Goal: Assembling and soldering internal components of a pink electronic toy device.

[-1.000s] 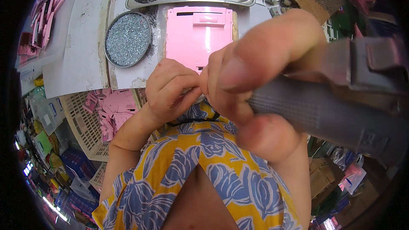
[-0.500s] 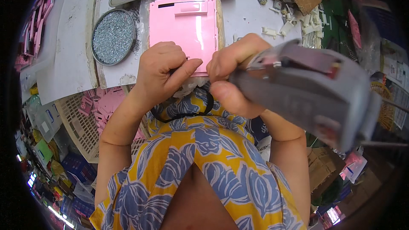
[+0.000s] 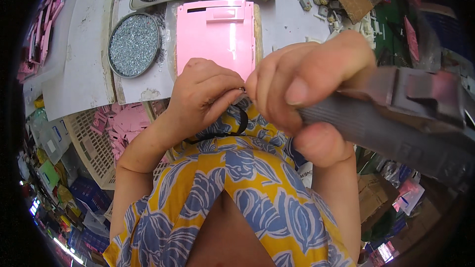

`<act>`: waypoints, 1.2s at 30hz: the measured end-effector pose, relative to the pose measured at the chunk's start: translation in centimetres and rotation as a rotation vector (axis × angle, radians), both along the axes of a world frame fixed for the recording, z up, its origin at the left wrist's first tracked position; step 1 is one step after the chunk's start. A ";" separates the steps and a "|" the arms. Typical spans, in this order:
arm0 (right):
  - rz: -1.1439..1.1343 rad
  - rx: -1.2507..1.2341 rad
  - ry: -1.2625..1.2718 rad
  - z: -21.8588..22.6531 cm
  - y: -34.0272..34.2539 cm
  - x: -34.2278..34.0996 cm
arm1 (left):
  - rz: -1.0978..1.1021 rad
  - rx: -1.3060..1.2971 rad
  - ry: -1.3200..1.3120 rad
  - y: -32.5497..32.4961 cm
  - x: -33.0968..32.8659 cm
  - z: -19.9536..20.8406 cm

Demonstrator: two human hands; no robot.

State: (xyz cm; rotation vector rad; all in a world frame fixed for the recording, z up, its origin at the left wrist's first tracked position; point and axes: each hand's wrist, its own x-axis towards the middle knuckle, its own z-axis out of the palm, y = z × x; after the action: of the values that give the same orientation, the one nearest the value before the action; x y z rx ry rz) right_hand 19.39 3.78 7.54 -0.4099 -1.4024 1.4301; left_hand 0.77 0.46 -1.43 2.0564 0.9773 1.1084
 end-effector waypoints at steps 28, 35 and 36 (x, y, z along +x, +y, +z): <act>-0.089 -0.050 -0.052 -4.7 5.5 0.1 | 0.692 -0.076 0.608 5.5 -14.7 -1.8; 0.073 0.106 0.030 -0.6 5.4 1.3 | 0.714 -0.140 0.462 5.9 -14.1 -0.5; 0.071 0.113 0.023 -0.5 5.2 1.1 | 0.737 -0.137 0.485 5.9 -14.1 -0.5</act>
State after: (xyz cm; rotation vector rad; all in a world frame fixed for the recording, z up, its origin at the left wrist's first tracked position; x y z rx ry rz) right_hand 20.49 9.01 7.00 -0.2726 -1.4838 1.4006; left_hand -13.36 6.34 -1.95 1.9234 2.1034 0.8273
